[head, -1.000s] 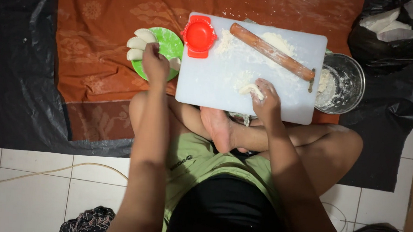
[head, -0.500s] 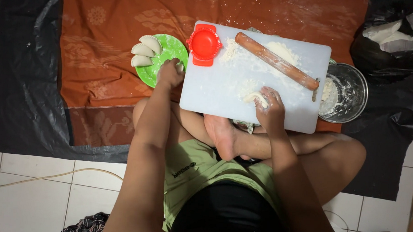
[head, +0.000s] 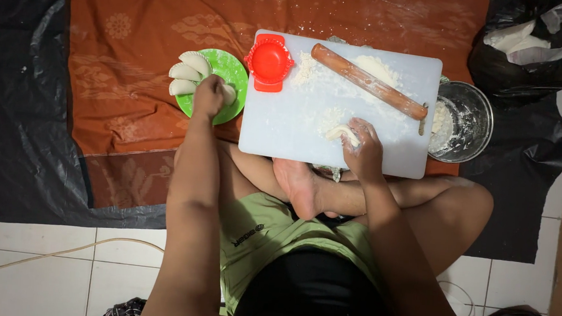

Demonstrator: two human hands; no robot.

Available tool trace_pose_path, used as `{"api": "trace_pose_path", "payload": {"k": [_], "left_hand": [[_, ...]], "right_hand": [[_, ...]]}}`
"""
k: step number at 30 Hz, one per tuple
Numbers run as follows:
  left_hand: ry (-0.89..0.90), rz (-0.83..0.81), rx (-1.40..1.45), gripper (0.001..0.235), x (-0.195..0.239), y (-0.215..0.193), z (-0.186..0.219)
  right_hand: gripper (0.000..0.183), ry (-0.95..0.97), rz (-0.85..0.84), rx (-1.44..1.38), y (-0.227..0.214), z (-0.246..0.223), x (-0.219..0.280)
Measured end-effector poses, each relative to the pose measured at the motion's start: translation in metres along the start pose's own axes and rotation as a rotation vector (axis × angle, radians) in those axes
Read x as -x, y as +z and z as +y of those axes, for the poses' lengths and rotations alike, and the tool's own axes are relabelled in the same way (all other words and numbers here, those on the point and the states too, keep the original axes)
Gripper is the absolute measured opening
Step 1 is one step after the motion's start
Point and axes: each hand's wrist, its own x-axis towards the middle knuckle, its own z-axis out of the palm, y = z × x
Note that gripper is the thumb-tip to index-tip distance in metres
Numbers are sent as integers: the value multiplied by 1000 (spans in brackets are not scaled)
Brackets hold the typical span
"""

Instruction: Rolling out small pieces of dough with a rolling pin and using a plastic mold to shape them into pastries.

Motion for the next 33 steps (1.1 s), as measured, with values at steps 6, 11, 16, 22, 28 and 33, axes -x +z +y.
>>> {"api": "trace_pose_path", "payload": {"k": [6, 11, 16, 22, 28, 33], "left_hand": [[-58, -26, 96, 50, 15, -1, 57], [-183, -60, 199, 86, -6, 20, 24], [-192, -54, 191, 81, -26, 38, -16], [-164, -27, 482, 57, -27, 33, -33], [-102, -154, 580, 51, -20, 32, -9], [-79, -200, 116, 72, -19, 36, 0]], "right_hand": [[33, 51, -32, 65, 0, -4, 0], [34, 103, -58, 45, -2, -7, -2], [33, 51, -17, 22, 6, 4, 2], [33, -41, 34, 64, 14, 19, 7], [31, -46, 15, 63, 15, 23, 9], [31, -162, 73, 51, 16, 24, 6]]}}
